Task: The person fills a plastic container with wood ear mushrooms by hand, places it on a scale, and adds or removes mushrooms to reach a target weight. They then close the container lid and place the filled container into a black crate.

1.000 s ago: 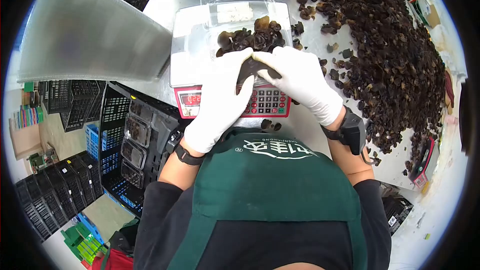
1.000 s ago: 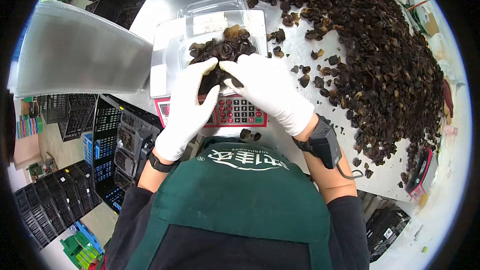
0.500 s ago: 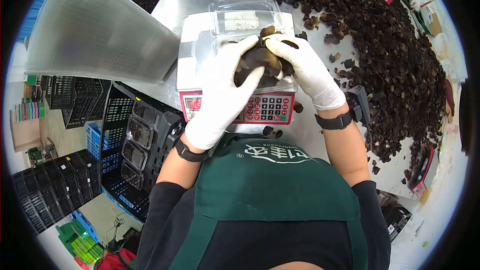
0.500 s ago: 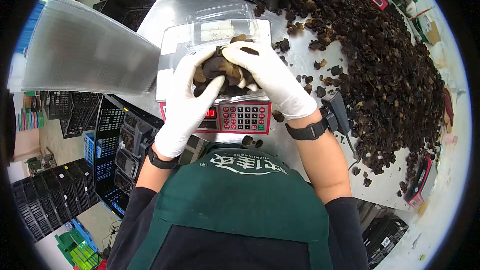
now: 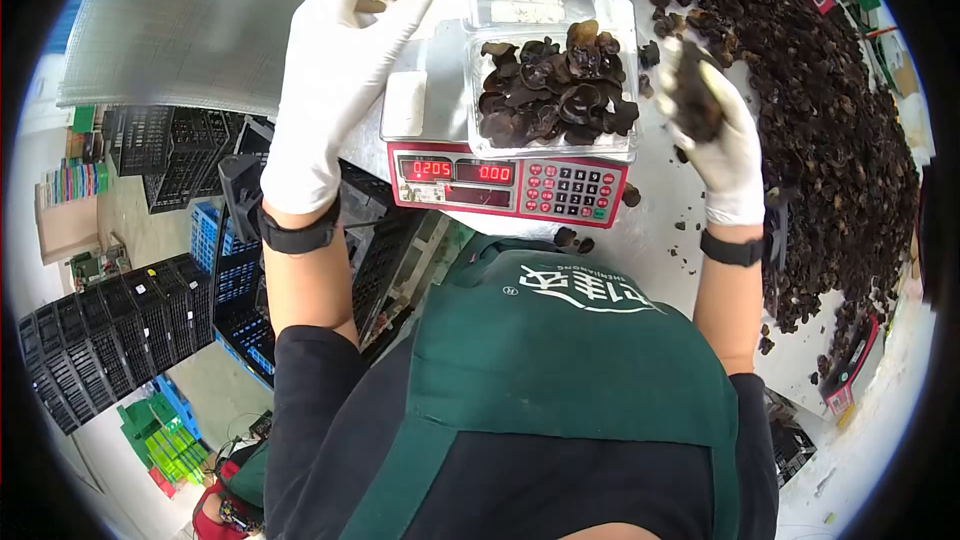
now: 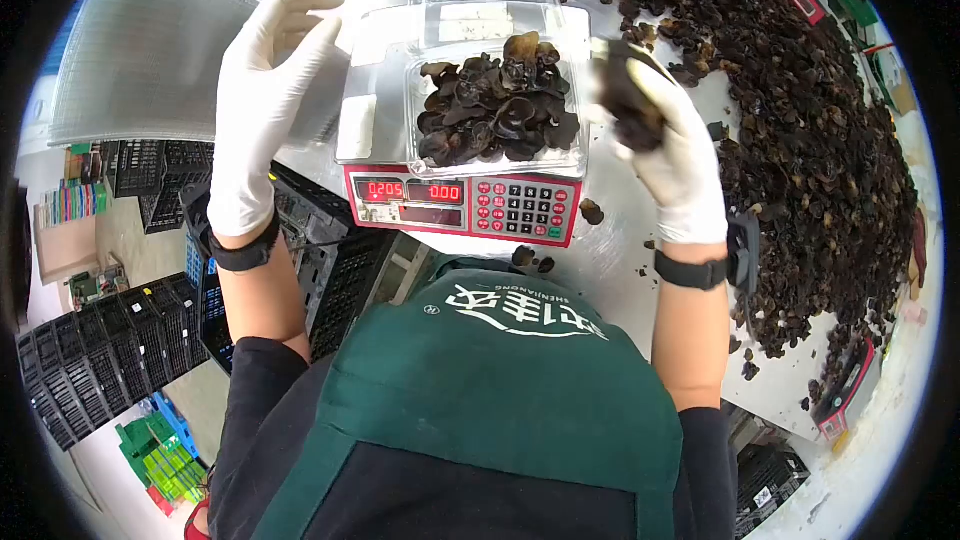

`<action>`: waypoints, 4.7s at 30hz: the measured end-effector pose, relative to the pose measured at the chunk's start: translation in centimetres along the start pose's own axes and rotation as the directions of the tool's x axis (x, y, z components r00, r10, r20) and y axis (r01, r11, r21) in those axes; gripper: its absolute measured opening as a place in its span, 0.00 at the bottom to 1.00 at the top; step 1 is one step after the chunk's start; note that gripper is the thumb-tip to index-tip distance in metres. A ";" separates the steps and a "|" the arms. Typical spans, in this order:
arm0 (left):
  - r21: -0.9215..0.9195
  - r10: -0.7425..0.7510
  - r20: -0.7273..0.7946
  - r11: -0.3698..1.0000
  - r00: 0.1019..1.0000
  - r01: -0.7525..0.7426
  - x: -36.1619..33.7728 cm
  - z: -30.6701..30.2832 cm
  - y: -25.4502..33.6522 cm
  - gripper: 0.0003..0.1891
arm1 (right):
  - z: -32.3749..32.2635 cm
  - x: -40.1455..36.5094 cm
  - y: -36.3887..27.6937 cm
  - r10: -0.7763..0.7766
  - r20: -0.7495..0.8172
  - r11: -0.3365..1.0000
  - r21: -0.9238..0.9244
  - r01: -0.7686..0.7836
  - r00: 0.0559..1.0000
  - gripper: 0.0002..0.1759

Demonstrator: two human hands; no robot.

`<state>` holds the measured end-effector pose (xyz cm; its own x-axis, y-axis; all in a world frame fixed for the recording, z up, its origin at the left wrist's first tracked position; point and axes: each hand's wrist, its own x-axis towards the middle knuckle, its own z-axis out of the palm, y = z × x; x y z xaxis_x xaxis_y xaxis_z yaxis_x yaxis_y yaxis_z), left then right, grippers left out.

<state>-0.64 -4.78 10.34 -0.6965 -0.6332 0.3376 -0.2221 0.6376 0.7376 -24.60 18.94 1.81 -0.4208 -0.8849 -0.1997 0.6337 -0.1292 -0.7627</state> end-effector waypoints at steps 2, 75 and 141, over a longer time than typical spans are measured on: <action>0.078 -0.070 0.056 0.995 0.996 0.065 0.1 -0.4 -2.4 0.19 | -4.1 -1.8 0.3 -0.034 0.075 0.993 0.111 0.026 0.997 0.32; 0.086 0.101 0.256 0.988 0.961 -0.127 2.1 5.6 -2.4 0.13 | 1.5 4.4 2.6 -0.403 0.384 -0.338 -0.906 0.254 0.831 0.19; 0.479 -0.008 0.186 0.874 0.982 -0.084 6.2 3.1 -10.5 0.26 | -18.0 -34.0 -1.3 -0.249 -0.412 -0.319 -0.820 -0.475 0.877 0.08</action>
<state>-4.71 -14.04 2.86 -0.8098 -0.5451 0.2171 -0.4623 0.8206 0.3360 -22.76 57.27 -1.48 -0.7937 -0.5595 -0.2388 -0.5343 0.8288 -0.1661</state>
